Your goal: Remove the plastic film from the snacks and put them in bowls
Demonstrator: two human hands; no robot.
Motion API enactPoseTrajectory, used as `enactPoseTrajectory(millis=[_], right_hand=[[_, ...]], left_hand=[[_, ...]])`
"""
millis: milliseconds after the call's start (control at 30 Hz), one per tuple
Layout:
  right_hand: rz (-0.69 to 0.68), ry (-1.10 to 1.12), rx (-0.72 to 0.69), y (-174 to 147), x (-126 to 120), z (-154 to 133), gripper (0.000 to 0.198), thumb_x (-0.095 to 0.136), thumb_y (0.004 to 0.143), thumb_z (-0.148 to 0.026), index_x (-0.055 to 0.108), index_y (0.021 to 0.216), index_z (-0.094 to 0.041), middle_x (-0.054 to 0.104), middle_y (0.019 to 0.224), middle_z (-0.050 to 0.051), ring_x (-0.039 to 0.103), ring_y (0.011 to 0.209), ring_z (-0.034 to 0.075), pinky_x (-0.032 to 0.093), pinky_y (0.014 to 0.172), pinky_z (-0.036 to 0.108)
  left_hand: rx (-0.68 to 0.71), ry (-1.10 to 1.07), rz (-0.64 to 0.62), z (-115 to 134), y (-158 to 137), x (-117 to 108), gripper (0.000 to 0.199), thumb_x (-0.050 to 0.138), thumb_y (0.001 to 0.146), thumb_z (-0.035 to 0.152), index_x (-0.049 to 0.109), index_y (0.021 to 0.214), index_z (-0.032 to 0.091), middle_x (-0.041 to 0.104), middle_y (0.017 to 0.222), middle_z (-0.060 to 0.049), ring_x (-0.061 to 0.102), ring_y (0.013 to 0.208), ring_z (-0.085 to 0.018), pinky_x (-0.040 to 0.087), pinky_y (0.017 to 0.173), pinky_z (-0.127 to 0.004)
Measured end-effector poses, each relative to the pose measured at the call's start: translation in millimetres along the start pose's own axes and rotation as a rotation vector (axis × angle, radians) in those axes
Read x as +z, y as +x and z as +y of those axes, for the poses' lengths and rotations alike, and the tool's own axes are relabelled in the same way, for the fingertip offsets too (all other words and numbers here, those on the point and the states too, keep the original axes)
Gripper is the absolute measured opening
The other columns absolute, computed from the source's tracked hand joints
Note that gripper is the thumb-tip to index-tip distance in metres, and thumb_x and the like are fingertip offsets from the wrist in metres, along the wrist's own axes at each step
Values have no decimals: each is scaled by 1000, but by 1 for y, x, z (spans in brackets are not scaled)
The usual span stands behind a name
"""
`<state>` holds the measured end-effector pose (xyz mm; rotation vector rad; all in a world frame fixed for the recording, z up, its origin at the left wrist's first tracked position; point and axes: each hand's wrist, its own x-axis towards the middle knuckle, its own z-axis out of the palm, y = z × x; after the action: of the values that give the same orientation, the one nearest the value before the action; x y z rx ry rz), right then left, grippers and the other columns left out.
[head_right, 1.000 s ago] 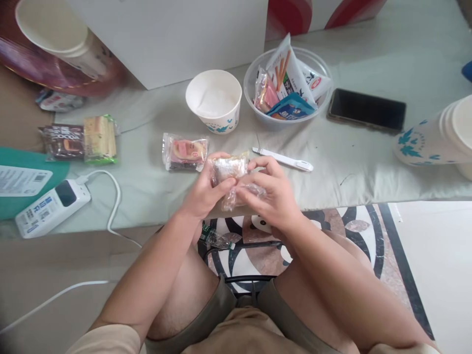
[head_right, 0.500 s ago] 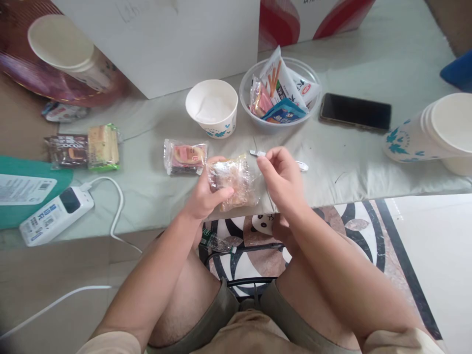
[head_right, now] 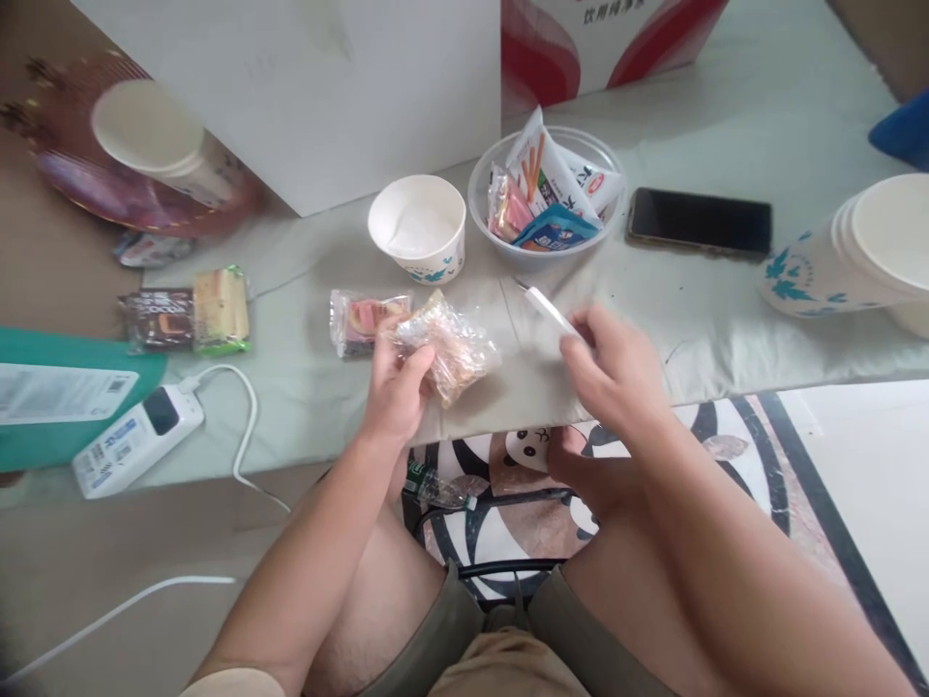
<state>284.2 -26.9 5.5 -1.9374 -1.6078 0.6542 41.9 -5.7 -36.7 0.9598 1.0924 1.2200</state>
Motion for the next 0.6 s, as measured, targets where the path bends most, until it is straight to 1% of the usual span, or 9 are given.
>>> enactPoseTrajectory(millis=[33,100,167,200,267,333,400,500,600], right_hand=[[-28,115,-41,-3,-4,-3,15,59,87,-36,67,88,-23,63,69,3,56,63,20,40,60,33],[-104,310,-164,-6,-10,-6,19,65,86,-41,73,90,-24,67,76,3,60,67,19,43,60,33],[-165,473,-213,-6,-13,-6,19,75,82,-43,77,92,-26,68,84,3,60,69,17,44,57,31],[-179,567,-188,-5,-14,-6,19,80,79,-41,78,93,-28,68,84,2,59,66,15,43,53,29],[-188,793,-87,-2,-14,-4,33,89,70,-39,77,100,-32,65,77,-2,53,56,12,40,47,27],[-188,979,7,1,-12,-3,53,96,61,-42,72,108,-36,64,75,-4,50,51,10,41,45,27],[-177,1072,45,3,-10,-2,63,97,57,-48,68,112,-37,66,75,-5,50,50,11,43,45,27],[-143,1134,42,5,-3,-5,60,95,58,-53,65,107,-36,65,74,-6,50,52,11,45,47,27],[-181,1211,54,4,6,-13,55,94,57,-59,62,91,-31,59,70,-7,43,48,7,38,43,23]], left_hand=[[-9,5,6,1,0,-1,42,76,83,40,52,116,30,65,105,2,63,94,-15,50,85,-29],[-38,-1,-19,4,1,-3,44,78,82,41,50,115,30,65,101,2,63,88,-14,50,80,-29],[-100,-9,-84,10,1,-6,47,82,79,42,50,111,29,65,93,3,62,79,-14,49,73,-28],[-141,-5,-123,13,2,-7,47,83,77,43,52,109,27,65,90,3,61,75,-14,49,70,-28],[-208,23,-209,19,3,-8,46,84,77,46,56,106,25,66,88,1,61,74,-14,48,69,-28],[-220,47,-291,23,4,-8,46,86,75,47,61,105,24,67,91,-1,63,79,-16,48,72,-28],[-207,55,-350,25,5,-8,45,87,74,47,63,104,23,69,94,-2,64,84,-17,49,75,-28],[-226,61,-387,25,7,-6,45,88,74,47,64,104,23,69,92,-1,64,82,-16,49,74,-27],[-229,80,-382,25,7,-5,45,87,75,48,63,103,22,68,90,-1,62,80,-16,48,72,-26]])
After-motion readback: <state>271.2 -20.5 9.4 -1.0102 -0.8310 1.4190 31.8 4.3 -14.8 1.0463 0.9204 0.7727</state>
